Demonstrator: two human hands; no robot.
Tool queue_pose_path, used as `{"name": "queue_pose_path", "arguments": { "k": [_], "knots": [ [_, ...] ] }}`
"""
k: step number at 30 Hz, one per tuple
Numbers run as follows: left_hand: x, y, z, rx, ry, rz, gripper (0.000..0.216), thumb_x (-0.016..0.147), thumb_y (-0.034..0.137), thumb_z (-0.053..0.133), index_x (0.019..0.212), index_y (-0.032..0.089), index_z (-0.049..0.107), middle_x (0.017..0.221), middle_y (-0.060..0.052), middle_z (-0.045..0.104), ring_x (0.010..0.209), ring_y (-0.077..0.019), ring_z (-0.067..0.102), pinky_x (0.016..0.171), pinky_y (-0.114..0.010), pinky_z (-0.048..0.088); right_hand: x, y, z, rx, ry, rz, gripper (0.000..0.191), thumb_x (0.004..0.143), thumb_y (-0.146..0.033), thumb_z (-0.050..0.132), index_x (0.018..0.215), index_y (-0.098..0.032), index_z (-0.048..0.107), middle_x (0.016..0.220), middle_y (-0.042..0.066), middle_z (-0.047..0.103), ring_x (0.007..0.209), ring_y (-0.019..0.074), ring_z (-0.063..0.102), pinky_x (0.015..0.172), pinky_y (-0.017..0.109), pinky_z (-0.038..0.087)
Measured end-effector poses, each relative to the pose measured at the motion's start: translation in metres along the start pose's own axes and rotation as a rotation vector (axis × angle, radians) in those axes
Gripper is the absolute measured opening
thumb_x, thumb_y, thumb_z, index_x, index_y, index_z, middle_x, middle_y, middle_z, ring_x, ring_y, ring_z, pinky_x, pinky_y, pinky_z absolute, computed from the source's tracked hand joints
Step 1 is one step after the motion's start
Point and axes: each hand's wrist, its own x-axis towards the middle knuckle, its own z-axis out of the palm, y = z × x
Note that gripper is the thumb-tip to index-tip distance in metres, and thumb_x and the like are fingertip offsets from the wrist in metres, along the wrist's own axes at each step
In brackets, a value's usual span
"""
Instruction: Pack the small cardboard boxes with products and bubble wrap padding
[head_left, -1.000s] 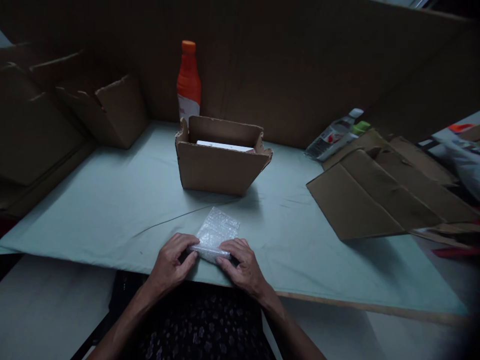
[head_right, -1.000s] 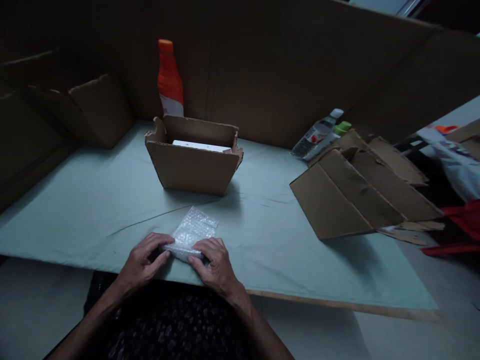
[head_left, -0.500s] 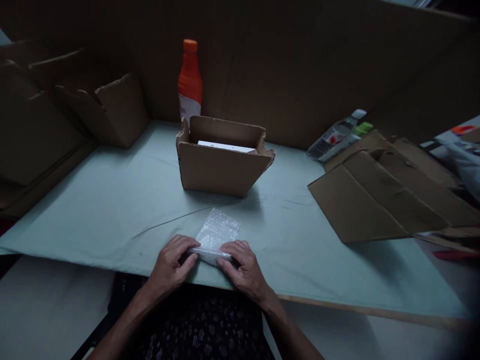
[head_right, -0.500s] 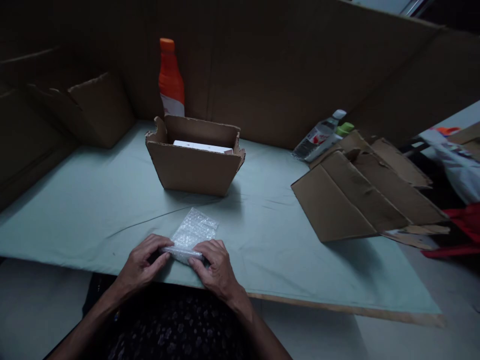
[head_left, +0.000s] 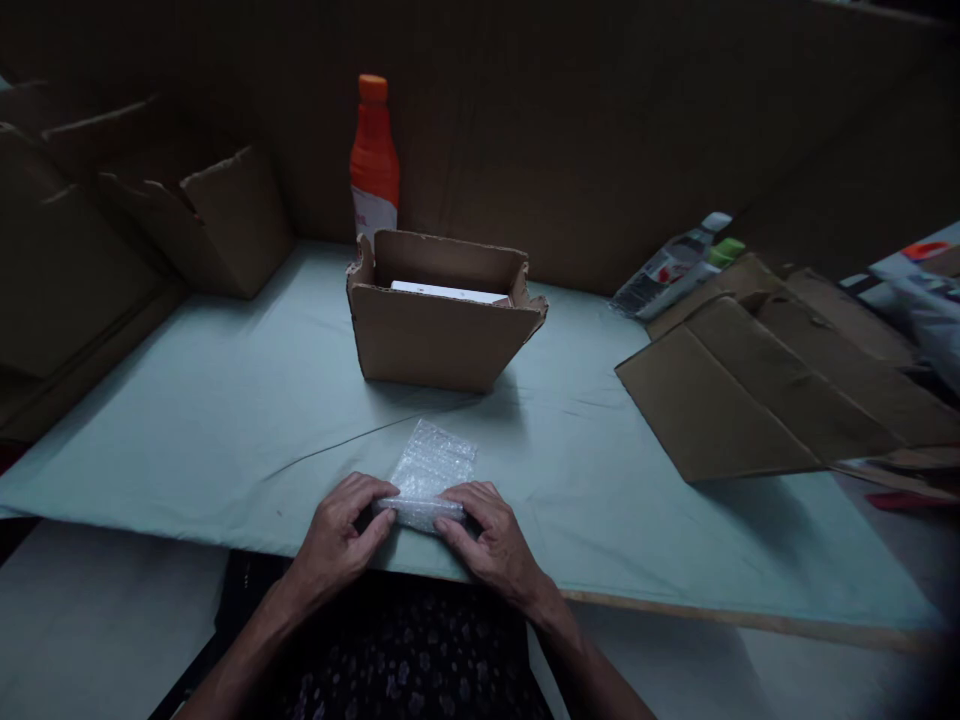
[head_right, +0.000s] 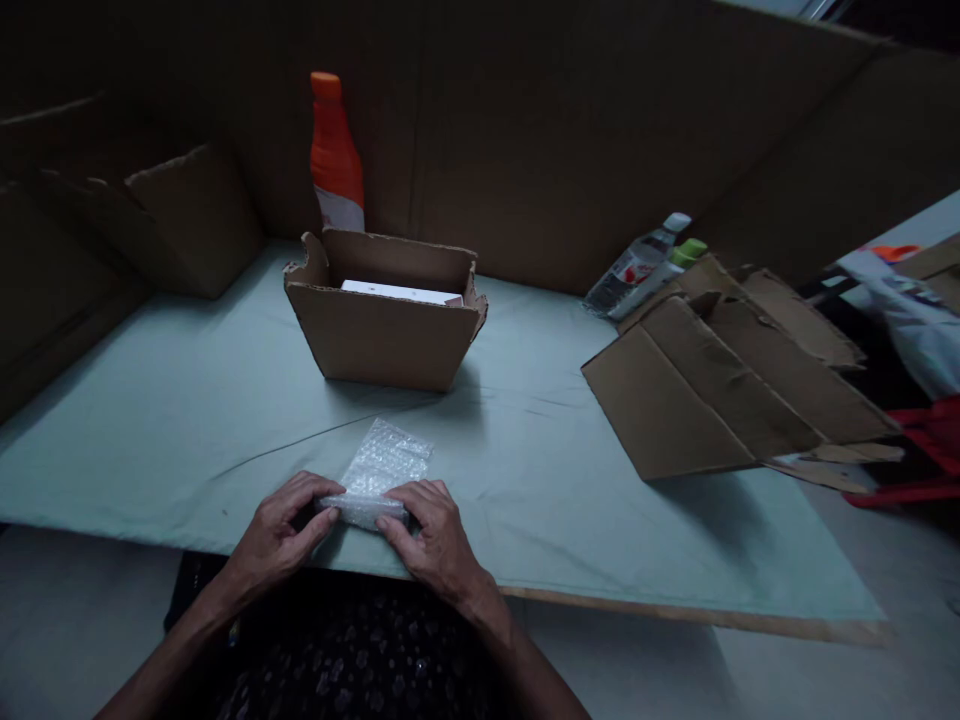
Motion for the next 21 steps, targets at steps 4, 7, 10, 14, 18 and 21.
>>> {"name": "queue_pose_path", "arguments": {
  "k": [4,7,10,14,18,21],
  "knots": [
    [0.0014,0.0007,-0.0006,0.002,-0.012,-0.019,0.013,0.09,0.021,0.059,0.1,0.019,0.067,0.089,-0.004,0.072,0.084,-0.0184,0.065,0.072,-0.031,0.053,0.001,0.0005,0.0001,-0.008,0.001,0.015,0.011,0.093,-0.028,0.062,0.1,-0.022,0.068,0.091,0.004,0.075,0.084,0.0208,0.067,0.079,0.037,0.047],
    [0.0019,0.0001,-0.0005,0.007,-0.012,-0.031,0.014,0.09,0.022,0.059,0.101,0.019,0.067,0.089,-0.005,0.072,0.083,-0.0187,0.066,0.073,-0.032,0.053,0.0011,0.0017,0.0005,-0.013,0.012,0.026,0.012,0.093,-0.029,0.062,0.101,-0.022,0.068,0.091,0.005,0.074,0.084,0.0207,0.067,0.078,0.037,0.048],
    [0.0018,-0.0013,0.0,0.012,-0.015,-0.041,0.014,0.09,0.022,0.059,0.101,0.02,0.067,0.089,-0.005,0.072,0.083,-0.019,0.065,0.073,-0.032,0.053,0.0009,0.0025,0.0005,-0.012,0.013,0.027,0.012,0.094,-0.03,0.061,0.101,-0.022,0.068,0.09,0.005,0.074,0.083,0.0206,0.066,0.079,0.037,0.048],
    [0.0013,-0.0021,0.0006,0.006,-0.012,-0.041,0.014,0.09,0.023,0.059,0.101,0.02,0.068,0.089,-0.004,0.072,0.083,-0.0191,0.066,0.073,-0.033,0.053,0.0011,0.0022,-0.0001,-0.011,0.006,0.025,0.013,0.094,-0.03,0.061,0.101,-0.022,0.067,0.09,0.004,0.074,0.083,0.0205,0.066,0.079,0.037,0.048],
    [0.0007,-0.0021,0.0008,0.003,-0.003,-0.04,0.014,0.09,0.024,0.059,0.101,0.02,0.068,0.09,-0.005,0.072,0.084,-0.019,0.066,0.073,-0.033,0.053,0.0014,0.0023,0.0001,-0.012,0.0,0.032,0.012,0.094,-0.03,0.061,0.099,-0.021,0.067,0.089,0.004,0.074,0.082,0.0204,0.066,0.078,0.037,0.047],
    [0.0007,-0.0021,0.0008,0.003,0.002,-0.036,0.015,0.09,0.024,0.059,0.1,0.02,0.068,0.09,-0.005,0.072,0.084,-0.0194,0.066,0.073,-0.033,0.054,0.0012,0.0032,0.0008,-0.012,0.004,0.032,0.012,0.093,-0.03,0.061,0.099,-0.021,0.068,0.09,0.005,0.074,0.083,0.0203,0.066,0.079,0.037,0.048]
  ]
}}
